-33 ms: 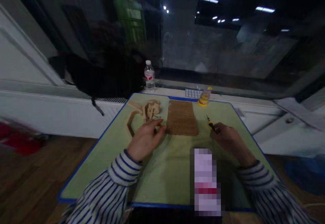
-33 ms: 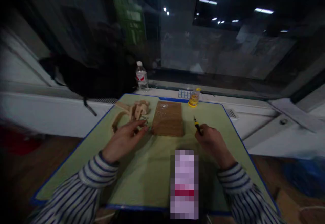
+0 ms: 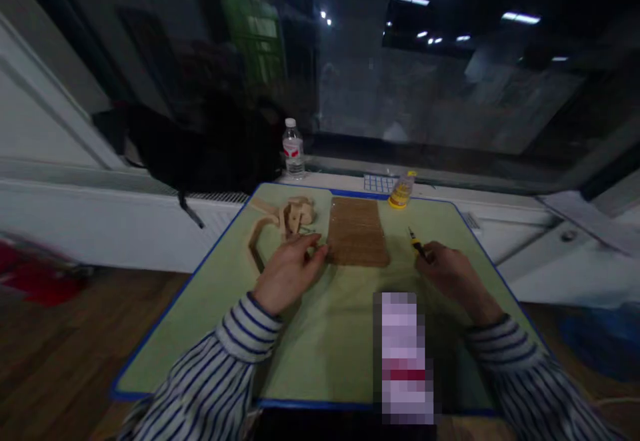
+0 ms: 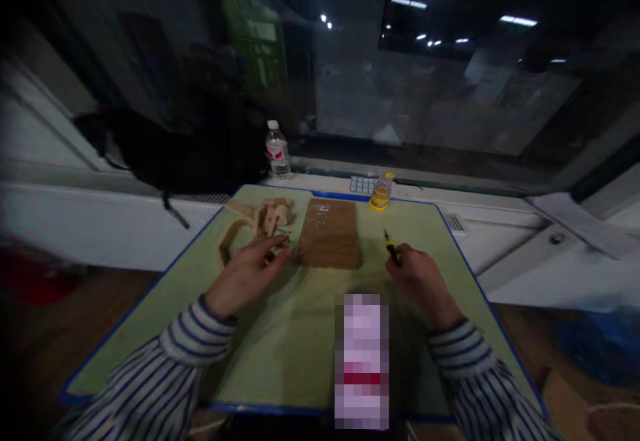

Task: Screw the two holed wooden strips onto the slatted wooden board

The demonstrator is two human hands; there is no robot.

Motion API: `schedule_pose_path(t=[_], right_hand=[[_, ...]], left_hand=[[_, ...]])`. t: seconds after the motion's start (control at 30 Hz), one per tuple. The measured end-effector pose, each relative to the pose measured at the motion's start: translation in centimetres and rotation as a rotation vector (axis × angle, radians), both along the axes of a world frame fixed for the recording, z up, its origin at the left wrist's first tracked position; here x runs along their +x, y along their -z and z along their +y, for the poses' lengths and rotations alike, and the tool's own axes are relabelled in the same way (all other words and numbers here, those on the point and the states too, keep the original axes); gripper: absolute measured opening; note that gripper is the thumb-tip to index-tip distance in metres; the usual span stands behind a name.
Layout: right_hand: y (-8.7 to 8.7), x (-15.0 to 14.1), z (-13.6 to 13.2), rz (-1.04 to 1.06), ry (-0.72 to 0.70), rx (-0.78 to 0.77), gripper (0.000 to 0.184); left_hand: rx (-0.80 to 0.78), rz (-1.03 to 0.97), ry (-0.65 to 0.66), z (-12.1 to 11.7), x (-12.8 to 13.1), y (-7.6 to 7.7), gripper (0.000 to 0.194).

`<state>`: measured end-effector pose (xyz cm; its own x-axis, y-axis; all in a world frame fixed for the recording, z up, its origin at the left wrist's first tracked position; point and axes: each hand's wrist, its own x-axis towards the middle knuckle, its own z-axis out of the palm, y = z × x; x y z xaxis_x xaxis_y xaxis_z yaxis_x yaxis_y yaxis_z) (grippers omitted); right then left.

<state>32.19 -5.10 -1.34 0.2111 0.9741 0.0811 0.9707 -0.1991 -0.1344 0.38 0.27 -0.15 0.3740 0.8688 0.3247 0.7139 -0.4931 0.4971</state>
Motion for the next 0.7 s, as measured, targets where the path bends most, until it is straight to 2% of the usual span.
schedule_pose_path(t=[0.23, 0.43, 0.5, 0.7], right_hand=[[1.9, 1.5, 0.0, -0.009, 0.041, 0.032, 0.024], [1.1, 0.4, -0.8, -0.012, 0.054, 0.162, 0.035], [0.7, -0.6, -0.8, 0.021, 0.011, 0.185, 0.037], [0.6, -3.7, 0.4, 0.160, -0.190, 0.119, 0.044]], left_hand=[[-0.156, 0.053, -0.052, 1.3, 2.0, 1.4, 0.056], [-0.197, 0.040, 0.002, 1.3, 2.6, 2.1, 0.049], [-0.175, 0.031, -0.006, 0.9, 2.8, 2.1, 0.046], [-0.156, 0.118, -0.023, -1.1, 4.2, 1.9, 0.042]])
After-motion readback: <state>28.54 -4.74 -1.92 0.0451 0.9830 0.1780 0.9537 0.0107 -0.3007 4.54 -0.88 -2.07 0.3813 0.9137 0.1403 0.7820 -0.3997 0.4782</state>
